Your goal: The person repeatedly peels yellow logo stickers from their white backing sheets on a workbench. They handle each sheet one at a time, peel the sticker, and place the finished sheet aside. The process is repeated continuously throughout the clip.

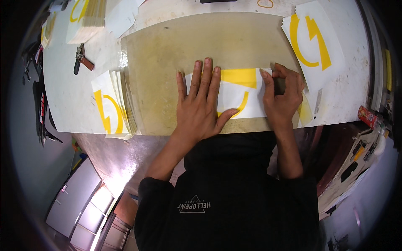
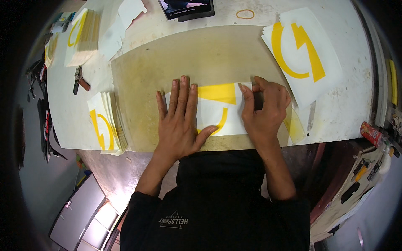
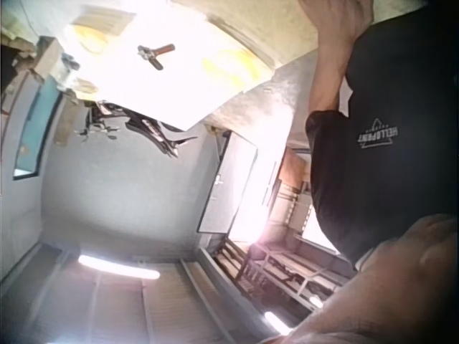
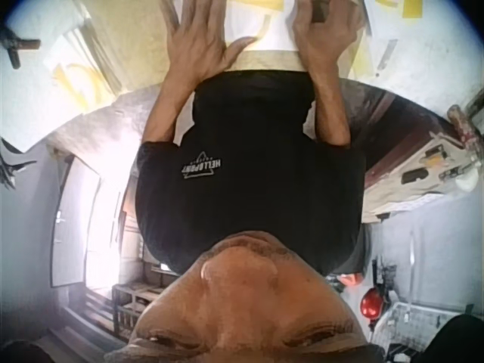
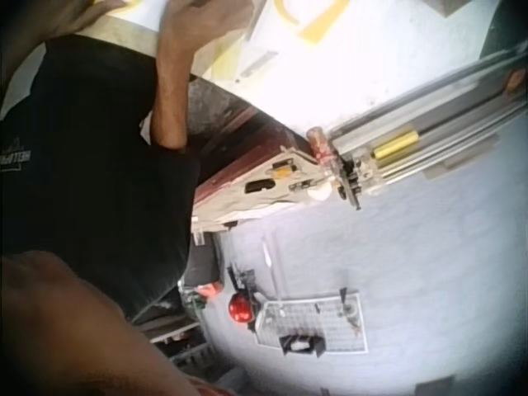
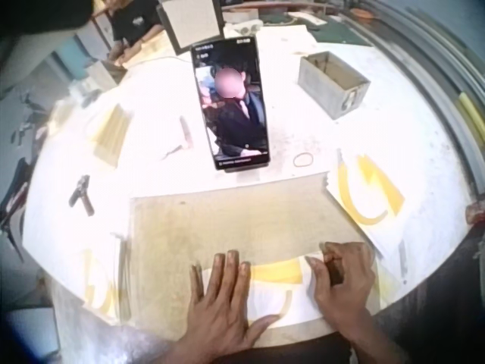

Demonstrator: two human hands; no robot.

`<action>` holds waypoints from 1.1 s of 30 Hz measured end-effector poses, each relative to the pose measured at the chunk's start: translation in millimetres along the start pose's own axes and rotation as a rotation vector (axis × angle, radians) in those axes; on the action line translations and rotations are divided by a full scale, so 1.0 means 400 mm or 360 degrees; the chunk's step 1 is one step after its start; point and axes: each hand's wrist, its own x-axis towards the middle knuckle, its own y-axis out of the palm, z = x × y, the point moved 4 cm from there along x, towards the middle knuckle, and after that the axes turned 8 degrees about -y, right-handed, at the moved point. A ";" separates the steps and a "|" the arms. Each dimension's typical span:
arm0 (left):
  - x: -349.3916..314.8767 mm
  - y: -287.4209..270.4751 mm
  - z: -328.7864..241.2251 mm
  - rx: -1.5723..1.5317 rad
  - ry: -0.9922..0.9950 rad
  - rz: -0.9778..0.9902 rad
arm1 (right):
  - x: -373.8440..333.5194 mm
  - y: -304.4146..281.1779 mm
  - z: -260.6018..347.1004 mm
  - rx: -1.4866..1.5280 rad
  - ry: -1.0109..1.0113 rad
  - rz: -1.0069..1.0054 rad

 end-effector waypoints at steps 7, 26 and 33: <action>-0.003 0.000 0.000 0.0015 0.0031 -0.0040 | -0.001 0.004 0.007 -0.0139 -0.0134 0.0063; -0.002 0.004 0.000 0.0034 0.0053 -0.0149 | -0.148 -0.111 0.039 -0.0280 -0.0339 0.0631; -0.010 -0.003 -0.001 0.0057 0.0060 -0.0159 | -0.202 -0.274 -0.115 -0.0286 0.0666 0.0245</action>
